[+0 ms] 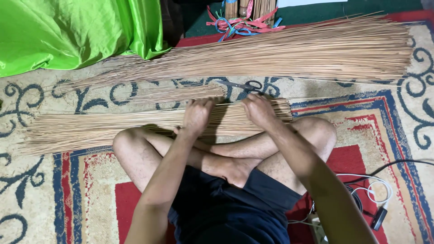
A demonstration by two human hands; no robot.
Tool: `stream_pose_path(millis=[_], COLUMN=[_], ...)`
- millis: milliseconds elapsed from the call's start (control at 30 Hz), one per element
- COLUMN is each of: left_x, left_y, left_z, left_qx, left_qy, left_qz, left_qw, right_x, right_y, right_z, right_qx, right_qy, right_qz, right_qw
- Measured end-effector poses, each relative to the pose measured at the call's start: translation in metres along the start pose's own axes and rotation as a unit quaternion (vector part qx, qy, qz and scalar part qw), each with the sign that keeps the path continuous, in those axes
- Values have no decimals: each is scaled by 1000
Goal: Organizing and trimming bundles of palm leaf ribs to make a broom
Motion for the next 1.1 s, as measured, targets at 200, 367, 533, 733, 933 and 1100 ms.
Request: stream_pose_path(millis=[200, 367, 533, 733, 933, 1100], left_x=[-66, -28, -42, -46, -84, -102], left_y=[13, -20, -54, 9, 10, 0], left_z=[12, -14, -36, 3, 14, 21], left_qx=[-21, -1, 5, -18, 2, 8], left_qy=[1, -4, 8, -12, -75, -42], left_qz=[29, 23, 52, 8, -48, -4], left_qw=[999, 1000, 999, 1000, 996, 999], right_x=[-8, 11, 22, -5, 44, 53], right_y=[-50, -1, 21, -11, 19, 124], right_z=[8, -4, -11, -11, -14, -13], right_qx=[29, 0, -30, -18, -45, -134], right_qy=[17, 14, 17, 1, -112, -188], right_qz=[38, 12, -31, 21, 107, 82], right_qw=[999, 1000, 999, 1000, 987, 970])
Point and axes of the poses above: each hand's wrist, its own z-axis towards the middle knuckle, its own x-axis out of the back of the hand, y = z × x, the point moved 8 cm from there along z, towards the middle knuckle, and after that the axes turned 12 degrees about -x, right-handed, at the moved point
